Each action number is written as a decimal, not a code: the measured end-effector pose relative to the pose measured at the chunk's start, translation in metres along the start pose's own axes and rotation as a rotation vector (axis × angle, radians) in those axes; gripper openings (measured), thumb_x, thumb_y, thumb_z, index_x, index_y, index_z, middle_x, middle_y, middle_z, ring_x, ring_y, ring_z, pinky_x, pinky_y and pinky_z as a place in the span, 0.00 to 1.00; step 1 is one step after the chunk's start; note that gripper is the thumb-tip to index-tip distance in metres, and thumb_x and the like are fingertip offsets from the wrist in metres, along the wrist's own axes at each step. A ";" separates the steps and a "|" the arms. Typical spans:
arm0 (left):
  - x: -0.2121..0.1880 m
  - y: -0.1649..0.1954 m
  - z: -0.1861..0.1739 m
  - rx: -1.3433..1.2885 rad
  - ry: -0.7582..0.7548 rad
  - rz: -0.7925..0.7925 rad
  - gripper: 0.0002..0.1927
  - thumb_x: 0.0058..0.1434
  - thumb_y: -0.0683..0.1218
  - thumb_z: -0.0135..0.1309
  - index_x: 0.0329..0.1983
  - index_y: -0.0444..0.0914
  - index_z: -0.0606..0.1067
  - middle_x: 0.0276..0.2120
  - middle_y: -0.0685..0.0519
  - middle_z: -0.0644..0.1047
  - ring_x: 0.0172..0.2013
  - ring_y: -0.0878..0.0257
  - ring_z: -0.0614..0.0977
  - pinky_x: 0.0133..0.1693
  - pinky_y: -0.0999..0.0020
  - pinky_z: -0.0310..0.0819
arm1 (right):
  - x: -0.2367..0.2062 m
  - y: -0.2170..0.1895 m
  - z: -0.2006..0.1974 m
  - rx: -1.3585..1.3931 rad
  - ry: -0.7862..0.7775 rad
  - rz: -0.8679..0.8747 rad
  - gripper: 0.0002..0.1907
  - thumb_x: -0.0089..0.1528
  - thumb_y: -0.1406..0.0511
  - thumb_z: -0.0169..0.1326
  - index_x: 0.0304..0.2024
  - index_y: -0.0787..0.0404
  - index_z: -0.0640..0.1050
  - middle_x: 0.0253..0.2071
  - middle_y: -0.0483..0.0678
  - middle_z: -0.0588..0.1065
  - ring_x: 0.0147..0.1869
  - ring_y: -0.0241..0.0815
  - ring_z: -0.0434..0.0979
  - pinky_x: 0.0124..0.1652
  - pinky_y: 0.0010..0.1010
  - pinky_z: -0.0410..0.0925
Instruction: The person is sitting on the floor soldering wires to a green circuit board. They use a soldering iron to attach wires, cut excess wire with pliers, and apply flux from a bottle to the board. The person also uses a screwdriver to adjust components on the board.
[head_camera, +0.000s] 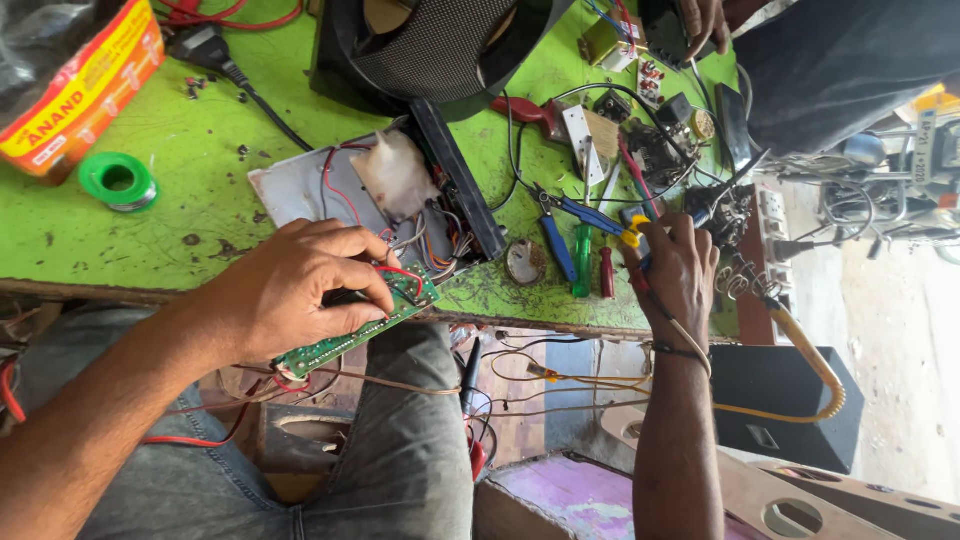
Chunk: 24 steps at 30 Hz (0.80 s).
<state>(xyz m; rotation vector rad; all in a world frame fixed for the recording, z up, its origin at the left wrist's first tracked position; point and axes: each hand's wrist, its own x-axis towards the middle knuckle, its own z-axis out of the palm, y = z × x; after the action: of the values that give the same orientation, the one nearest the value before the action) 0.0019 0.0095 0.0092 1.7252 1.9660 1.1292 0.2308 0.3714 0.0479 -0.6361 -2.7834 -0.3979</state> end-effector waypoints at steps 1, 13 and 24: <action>0.000 0.000 0.000 -0.013 -0.005 -0.005 0.08 0.53 0.49 0.62 0.34 0.44 0.84 0.49 0.53 0.79 0.51 0.55 0.78 0.54 0.56 0.68 | 0.003 0.001 0.002 -0.026 -0.013 -0.013 0.12 0.64 0.61 0.64 0.46 0.58 0.82 0.53 0.49 0.72 0.54 0.54 0.69 0.54 0.47 0.62; -0.001 0.000 -0.002 -0.063 -0.019 -0.033 0.07 0.52 0.49 0.63 0.33 0.44 0.84 0.47 0.55 0.79 0.50 0.56 0.79 0.54 0.56 0.68 | -0.073 -0.077 0.025 0.311 0.553 -0.160 0.10 0.57 0.74 0.68 0.33 0.59 0.79 0.50 0.49 0.75 0.53 0.50 0.76 0.49 0.40 0.69; -0.001 -0.001 -0.003 -0.076 -0.014 -0.020 0.07 0.53 0.49 0.63 0.34 0.44 0.84 0.48 0.54 0.79 0.49 0.55 0.80 0.52 0.57 0.71 | -0.091 -0.106 0.028 0.363 0.371 -0.259 0.17 0.50 0.72 0.67 0.42 0.56 0.85 0.53 0.51 0.71 0.59 0.55 0.72 0.54 0.46 0.69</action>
<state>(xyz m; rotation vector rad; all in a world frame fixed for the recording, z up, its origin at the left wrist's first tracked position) -0.0004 0.0074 0.0102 1.6673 1.9022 1.1667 0.2568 0.2539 -0.0282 -0.1039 -2.4869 -0.0428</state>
